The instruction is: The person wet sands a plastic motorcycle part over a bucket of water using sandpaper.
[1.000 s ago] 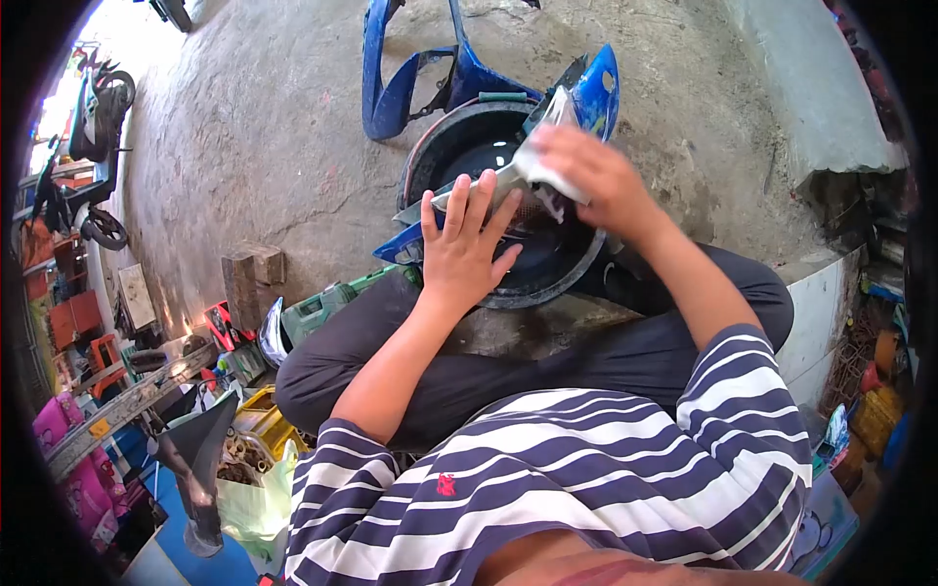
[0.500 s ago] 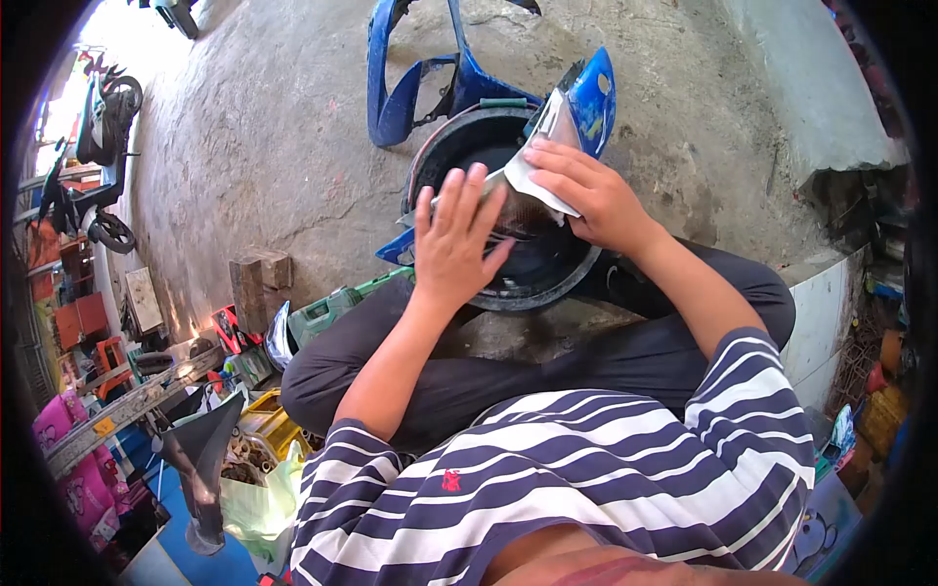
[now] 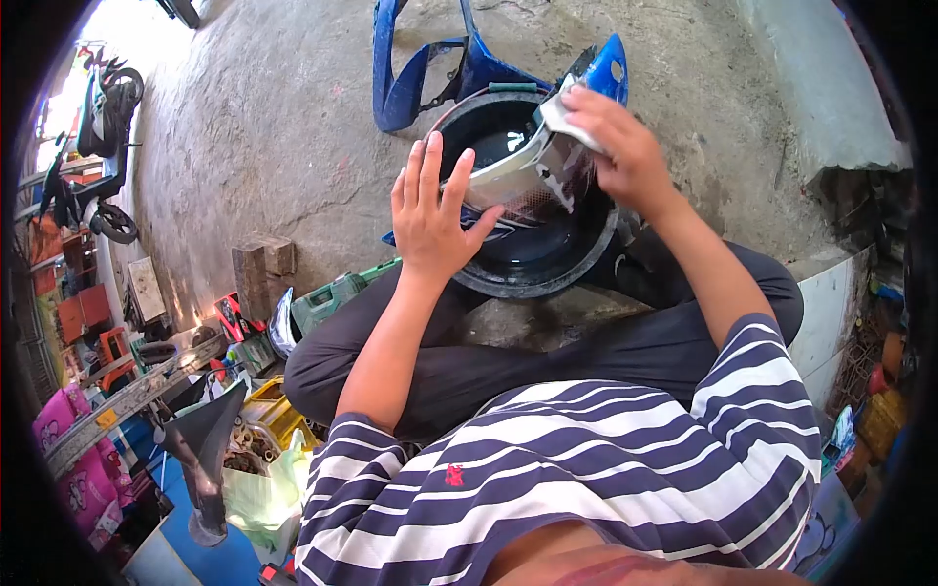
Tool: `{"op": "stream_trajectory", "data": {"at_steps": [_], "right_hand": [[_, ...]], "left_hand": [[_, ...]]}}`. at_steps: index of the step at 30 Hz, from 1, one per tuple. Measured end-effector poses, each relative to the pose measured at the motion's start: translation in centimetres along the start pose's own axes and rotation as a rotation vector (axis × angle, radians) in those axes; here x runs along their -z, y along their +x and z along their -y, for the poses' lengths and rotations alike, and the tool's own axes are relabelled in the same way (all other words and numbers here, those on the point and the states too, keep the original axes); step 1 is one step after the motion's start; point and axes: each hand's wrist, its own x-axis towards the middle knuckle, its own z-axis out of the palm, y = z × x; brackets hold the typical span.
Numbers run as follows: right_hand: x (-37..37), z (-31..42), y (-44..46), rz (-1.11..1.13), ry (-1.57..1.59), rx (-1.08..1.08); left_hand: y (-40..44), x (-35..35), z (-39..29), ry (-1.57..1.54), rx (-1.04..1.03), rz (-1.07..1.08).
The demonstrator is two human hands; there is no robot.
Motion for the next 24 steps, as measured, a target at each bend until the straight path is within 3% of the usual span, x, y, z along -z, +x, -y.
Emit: {"op": "stream_trajectory", "data": {"at_steps": [4,9,14,18,24], "right_hand": [[-1.2,3.8,-1.1,0.167,0.040,0.124],[-0.3,-0.4,-0.4,-0.042,-0.031,0.030],[-1.6,4.3,-1.6,0.196,-0.019,0.128],[-0.3,0.4,-0.4,-0.018,-0.064,0.052],[-0.9,3.1,-1.5,0.136,-0.085,0.112]], "left_hand": [[-1.1,-1.1,0.4,0.030,-0.084,-0.115],[-1.1,-0.9,0.5,0.009,-0.127,-0.113],[-1.0,-1.1,0.4,-0.018,-0.103,-0.088],[-0.7,-0.6,0.2,-0.030,-0.089,-0.069],[-0.9,-1.2,0.4,-0.042,-0.093,-0.090]]}}
